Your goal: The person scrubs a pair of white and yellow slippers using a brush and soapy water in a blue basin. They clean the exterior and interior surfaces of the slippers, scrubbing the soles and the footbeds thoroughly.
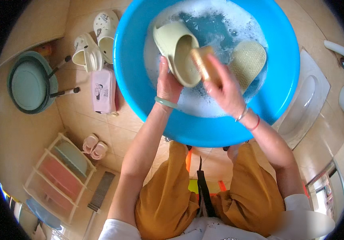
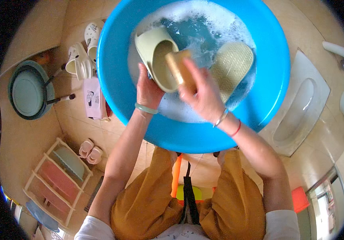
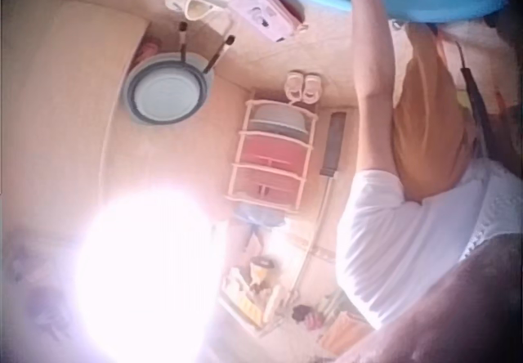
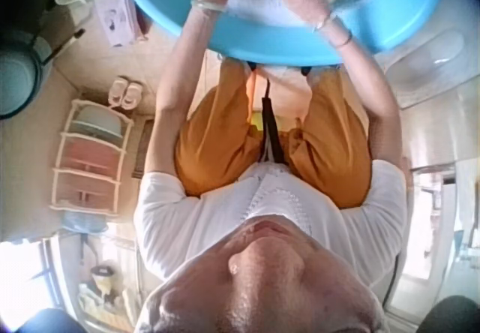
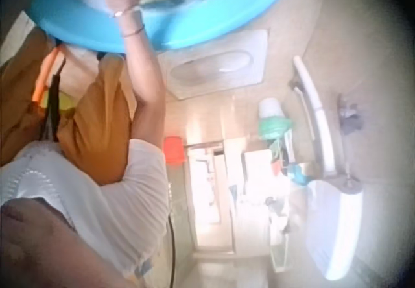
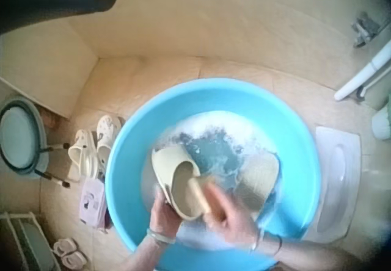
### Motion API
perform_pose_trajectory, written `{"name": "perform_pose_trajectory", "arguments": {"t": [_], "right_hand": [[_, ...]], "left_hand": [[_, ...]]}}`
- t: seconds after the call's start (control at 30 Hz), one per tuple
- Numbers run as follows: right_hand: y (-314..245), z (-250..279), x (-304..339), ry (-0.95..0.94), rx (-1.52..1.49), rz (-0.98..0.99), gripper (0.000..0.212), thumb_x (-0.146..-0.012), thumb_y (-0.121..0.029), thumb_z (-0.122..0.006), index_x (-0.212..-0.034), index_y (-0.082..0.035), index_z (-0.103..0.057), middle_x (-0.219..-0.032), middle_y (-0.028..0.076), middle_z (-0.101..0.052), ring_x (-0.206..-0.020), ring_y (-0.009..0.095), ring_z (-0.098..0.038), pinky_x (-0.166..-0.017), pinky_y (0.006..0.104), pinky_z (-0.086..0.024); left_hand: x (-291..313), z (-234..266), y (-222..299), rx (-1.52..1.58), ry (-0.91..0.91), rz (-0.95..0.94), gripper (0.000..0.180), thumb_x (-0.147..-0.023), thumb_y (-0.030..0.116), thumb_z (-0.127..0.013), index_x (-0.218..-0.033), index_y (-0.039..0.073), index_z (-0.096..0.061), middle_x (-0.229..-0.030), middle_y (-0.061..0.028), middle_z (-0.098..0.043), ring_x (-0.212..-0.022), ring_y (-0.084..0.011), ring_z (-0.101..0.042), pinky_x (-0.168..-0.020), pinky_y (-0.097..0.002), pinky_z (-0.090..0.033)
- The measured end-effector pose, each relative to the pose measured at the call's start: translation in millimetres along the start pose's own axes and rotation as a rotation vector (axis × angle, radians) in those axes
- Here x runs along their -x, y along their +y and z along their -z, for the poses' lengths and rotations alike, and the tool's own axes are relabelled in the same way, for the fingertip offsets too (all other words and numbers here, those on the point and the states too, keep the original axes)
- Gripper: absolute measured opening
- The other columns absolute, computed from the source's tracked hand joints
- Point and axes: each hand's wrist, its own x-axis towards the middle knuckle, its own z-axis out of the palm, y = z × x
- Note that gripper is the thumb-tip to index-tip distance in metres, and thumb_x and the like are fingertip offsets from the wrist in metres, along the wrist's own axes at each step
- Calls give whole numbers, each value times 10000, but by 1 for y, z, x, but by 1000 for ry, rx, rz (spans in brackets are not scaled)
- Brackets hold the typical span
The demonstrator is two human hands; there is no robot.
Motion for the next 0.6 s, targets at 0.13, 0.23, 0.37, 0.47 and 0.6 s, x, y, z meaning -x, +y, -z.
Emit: {"name": "perform_pose_trajectory", "arguments": {"t": [0.13,0.23,0.37,0.47,0.6], "right_hand": [[-29,-16,-5,-153,289,-98,711,-846,-305,-665,-1461,-126,-360,-997,238,-485,-829,430,-598,-747,478,-530],[-28,2,-9,-213,381,-29,717,-847,-320,-660,-1468,-135,-353,-1014,242,-489,-796,430,-597,-719,469,-538],[-32,2,7,-225,388,-105,717,-865,-366,-632,-1481,-145,-340,-927,264,-518,-713,429,-604,-617,494,-544],[-19,-7,-43,-199,540,-178,551,-910,-370,-571,-1387,-126,-445,-931,296,-571,-744,454,-630,-628,495,-538],[-17,-13,-96,-289,678,-191,457,-942,-388,-513,-1300,-104,-495,-972,307,-602,-792,469,-648,-670,488,-541]], "left_hand": [[-15,-8,-9,183,-34,141,780,-932,708,-336,-1408,100,-449,-1379,-127,-531,-1242,-303,-530,-1064,-458,-418],[-20,-6,-4,231,-99,198,778,-926,717,-337,-1411,119,-450,-1383,-124,-527,-1240,-298,-532,-1056,-459,-430],[-20,-11,-13,151,-115,176,770,-924,725,-321,-1412,143,-452,-1388,-115,-525,-1246,-294,-528,-1051,-480,-436],[-8,-26,-23,21,-41,244,725,-938,717,-290,-1442,214,-423,-1424,-70,-497,-1292,-284,-487,-1065,-518,-409],[-7,-27,-25,148,-146,345,684,-949,699,-296,-1484,277,-358,-1495,-8,-427,-1361,-259,-416,-1092,-508,-371]]}}
